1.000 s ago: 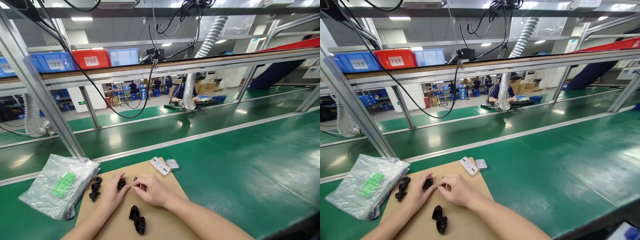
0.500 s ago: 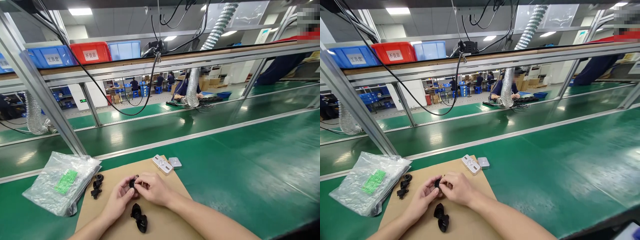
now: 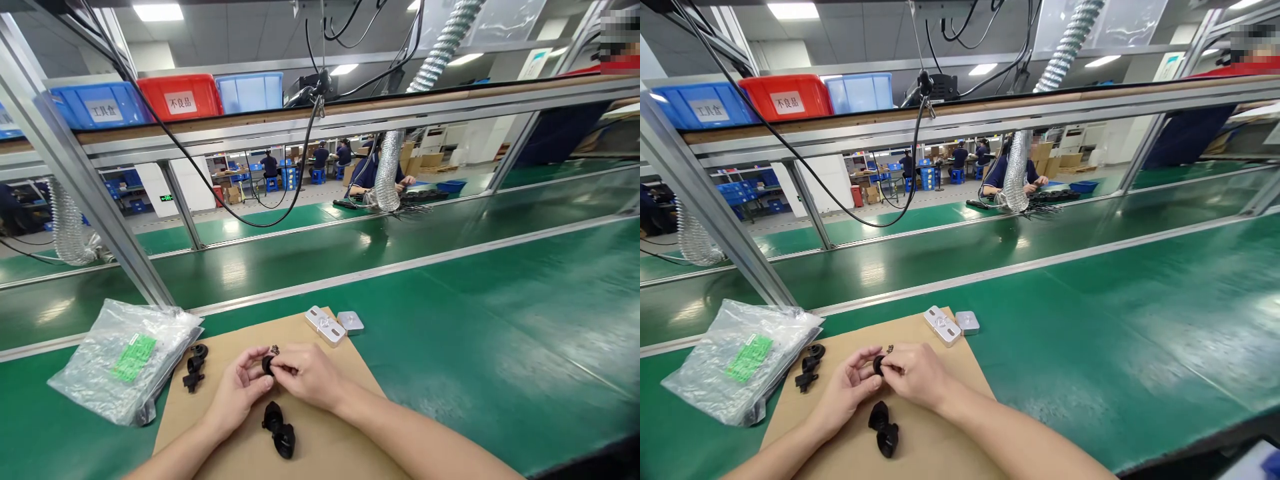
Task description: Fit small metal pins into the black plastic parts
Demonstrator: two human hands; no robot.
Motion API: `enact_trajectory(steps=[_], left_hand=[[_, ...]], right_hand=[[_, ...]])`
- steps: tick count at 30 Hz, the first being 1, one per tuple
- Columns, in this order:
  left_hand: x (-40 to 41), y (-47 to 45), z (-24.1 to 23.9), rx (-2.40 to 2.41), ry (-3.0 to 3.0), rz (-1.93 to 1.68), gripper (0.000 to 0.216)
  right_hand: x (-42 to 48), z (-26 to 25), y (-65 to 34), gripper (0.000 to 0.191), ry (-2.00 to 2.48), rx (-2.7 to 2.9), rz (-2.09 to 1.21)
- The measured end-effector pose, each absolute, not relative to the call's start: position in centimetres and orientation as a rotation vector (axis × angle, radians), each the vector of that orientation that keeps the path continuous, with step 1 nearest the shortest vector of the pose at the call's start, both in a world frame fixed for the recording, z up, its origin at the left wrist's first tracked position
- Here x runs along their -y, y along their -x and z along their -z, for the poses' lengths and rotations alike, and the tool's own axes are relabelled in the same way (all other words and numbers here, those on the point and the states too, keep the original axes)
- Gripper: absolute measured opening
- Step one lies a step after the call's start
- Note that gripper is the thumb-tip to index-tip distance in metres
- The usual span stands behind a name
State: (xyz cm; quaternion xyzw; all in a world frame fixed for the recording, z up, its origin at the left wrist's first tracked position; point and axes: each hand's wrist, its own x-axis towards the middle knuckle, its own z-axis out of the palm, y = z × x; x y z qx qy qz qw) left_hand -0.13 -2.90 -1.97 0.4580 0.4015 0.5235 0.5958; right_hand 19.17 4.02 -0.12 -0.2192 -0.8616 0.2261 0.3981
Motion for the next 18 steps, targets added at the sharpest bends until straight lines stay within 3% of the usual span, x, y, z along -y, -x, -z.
enact_trajectory(steps=[13, 18], left_hand=[[2.8, 0.02, 1.65, -0.984, -1.053, -1.196, 0.054], [2.93, -0.1, 1.63, -1.036, -1.117, -1.238, 0.048]], right_hand=[[-4.19, 0.83, -19.11, 0.018, 0.619, 2.255, -0.52], [-4.15, 0.45, -19.21, 0.007, 0.68, 2.188, -0.663]])
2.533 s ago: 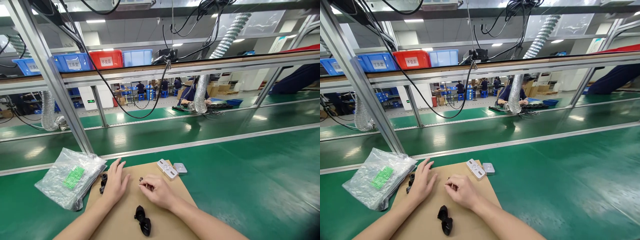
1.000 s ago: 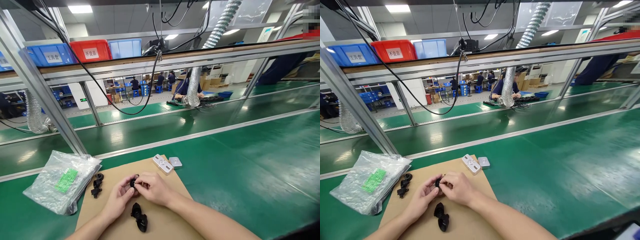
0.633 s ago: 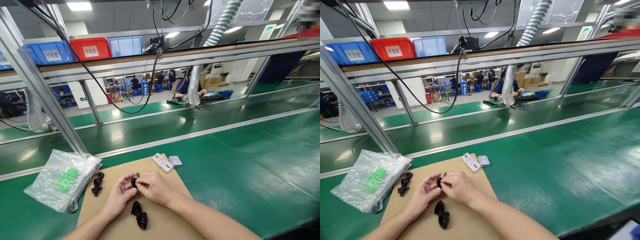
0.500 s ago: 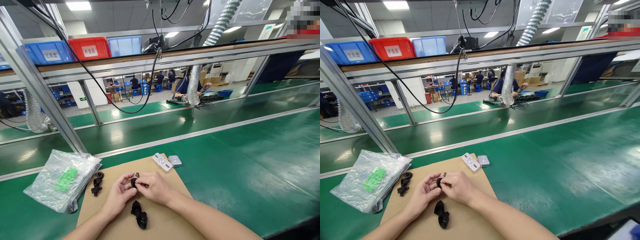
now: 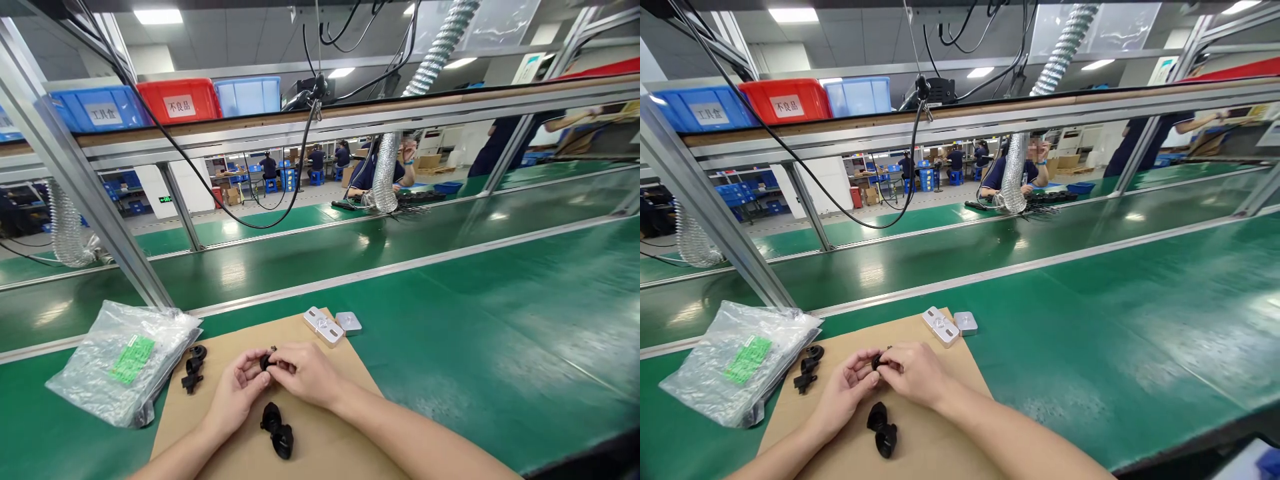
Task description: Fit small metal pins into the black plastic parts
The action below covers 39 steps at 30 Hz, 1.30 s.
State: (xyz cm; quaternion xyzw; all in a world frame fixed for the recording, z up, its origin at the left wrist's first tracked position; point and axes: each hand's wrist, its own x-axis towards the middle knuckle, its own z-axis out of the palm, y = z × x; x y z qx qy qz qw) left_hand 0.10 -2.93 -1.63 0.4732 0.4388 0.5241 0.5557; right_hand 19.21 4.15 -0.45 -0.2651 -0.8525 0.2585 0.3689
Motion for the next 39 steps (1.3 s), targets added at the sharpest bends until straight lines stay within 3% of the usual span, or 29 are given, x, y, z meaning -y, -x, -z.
enact_trajectory(steps=[5, 14, 22, 39], left_hand=[[3.1, 0.1, 1.8, -1.113, -1.21, -1.269, 0.05], [3.5, 0.0, 1.5, -1.358, -1.444, -1.179, 0.037], [3.8, 0.0, 0.5, -1.464, -1.672, -1.183, 0.019], [2.8, -0.1, 2.3, -1.369, -1.792, -1.212, 0.015]], right_hand=[[-4.0, 0.0, -19.2, 0.016, 0.849, 2.15, -0.878], [-3.9, 0.1, -19.2, 0.012, 0.836, 2.16, -0.953], [-3.6, 0.1, -19.1, 0.003, 0.795, 2.189, -0.878], [-3.1, 1.0, -18.5, 0.006, 0.965, 2.23, -0.803]])
